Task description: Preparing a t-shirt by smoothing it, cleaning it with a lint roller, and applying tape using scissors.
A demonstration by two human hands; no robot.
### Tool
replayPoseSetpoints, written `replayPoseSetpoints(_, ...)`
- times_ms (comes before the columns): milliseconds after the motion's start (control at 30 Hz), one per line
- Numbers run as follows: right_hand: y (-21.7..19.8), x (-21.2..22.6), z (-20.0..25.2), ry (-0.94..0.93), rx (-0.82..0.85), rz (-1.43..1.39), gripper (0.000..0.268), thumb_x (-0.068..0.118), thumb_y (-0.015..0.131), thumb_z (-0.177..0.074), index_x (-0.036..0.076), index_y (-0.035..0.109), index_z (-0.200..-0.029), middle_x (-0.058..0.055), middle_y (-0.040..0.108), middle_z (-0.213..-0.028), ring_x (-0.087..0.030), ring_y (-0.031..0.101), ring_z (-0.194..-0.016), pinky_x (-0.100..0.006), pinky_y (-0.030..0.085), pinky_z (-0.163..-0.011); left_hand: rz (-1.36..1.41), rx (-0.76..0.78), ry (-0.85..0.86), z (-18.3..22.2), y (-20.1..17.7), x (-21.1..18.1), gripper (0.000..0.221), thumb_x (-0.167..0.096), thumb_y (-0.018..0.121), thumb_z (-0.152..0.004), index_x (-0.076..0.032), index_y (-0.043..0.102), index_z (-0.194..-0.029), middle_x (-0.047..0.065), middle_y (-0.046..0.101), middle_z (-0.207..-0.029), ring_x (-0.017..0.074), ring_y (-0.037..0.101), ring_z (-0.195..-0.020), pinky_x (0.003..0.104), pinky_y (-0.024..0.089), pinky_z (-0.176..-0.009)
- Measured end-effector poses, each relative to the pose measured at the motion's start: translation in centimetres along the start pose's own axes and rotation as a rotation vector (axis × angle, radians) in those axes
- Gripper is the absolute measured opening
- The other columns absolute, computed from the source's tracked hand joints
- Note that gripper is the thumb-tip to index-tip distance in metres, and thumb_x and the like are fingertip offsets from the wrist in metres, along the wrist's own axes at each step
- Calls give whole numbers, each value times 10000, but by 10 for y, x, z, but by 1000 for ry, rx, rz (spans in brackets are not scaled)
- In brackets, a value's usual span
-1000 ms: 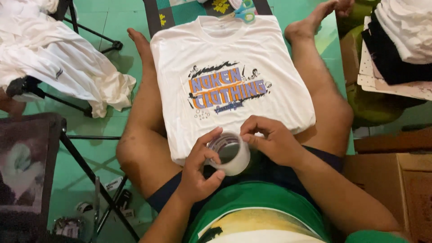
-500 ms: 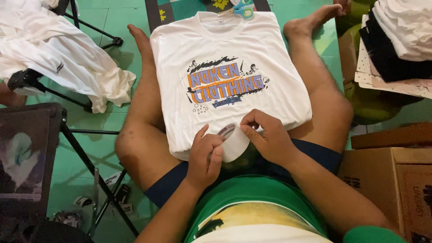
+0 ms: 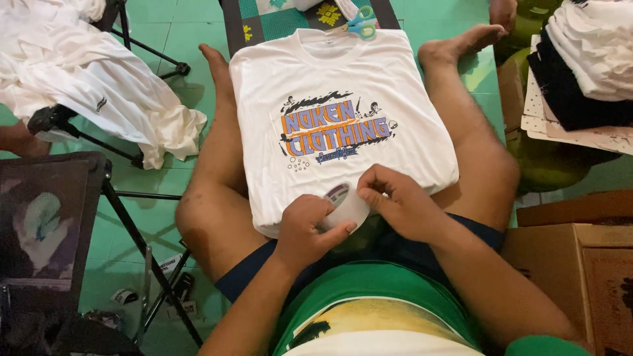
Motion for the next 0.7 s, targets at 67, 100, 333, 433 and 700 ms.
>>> replayPoseSetpoints(67, -4, 6, -2, 22, -9, -6, 134, 128, 622, -1033, 49, 671, -936, -32, 599, -705, -152, 526, -694, -315, 468, -680, 12, -3, -2, -8, -3, -7, 368, -384, 839, -821, -80, 651, -734, 99, 565, -589, 317, 656, -637, 403, 569, -687)
replayPoseSetpoints(100, -7, 9, -2, 44, -18, -13, 142, 122, 623, -1031, 47, 669, -920, -32, 591, -691, -146, 522, -675, -304, 457, -662, 25, -6, -6, -12, -4, -10, 366, -375, 841, -825, -73, 656, -732, 99, 569, -586, 313, 652, -628, 390, 565, -674)
replayPoseSetpoints(333, -19, 16, -7, 50, -23, 36, 95, 121, 647, -1020, 55, 678, -958, -32, 585, -699, -135, 521, -671, -284, 455, -656, -13, -34, 35, -23, -1, -18, 382, -345, 883, -792, -50, 646, -735, 100, 543, -576, 300, 632, -621, 356, 546, -647)
replayPoseSetpoints(433, -23, 17, -9, 33, -45, 59, 114, 134, 658, -1021, 48, 682, -949, -47, 588, -692, -154, 524, -662, -305, 459, -647, 39, 6, -17, -23, 1, -16, 369, -370, 834, -846, -55, 663, -761, 119, 585, -617, 316, 655, -681, 379, 537, -650)
replayPoseSetpoints(700, -51, -23, -34, 39, -55, 195, 85, 140, 624, -1053, 80, 684, -1056, -83, 600, -769, -192, 567, -757, -370, 502, -749, 383, 46, -170, -9, 2, 9, 347, -394, 785, -916, -113, 650, -764, 14, 588, -679, 172, 623, -725, 290, 501, -685)
Point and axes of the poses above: each hand's wrist, its own z-axis away from the middle knuckle, its own y-axis out of the palm, x = y × z, the point moved 1 cm from there along -z, towards the middle knuckle
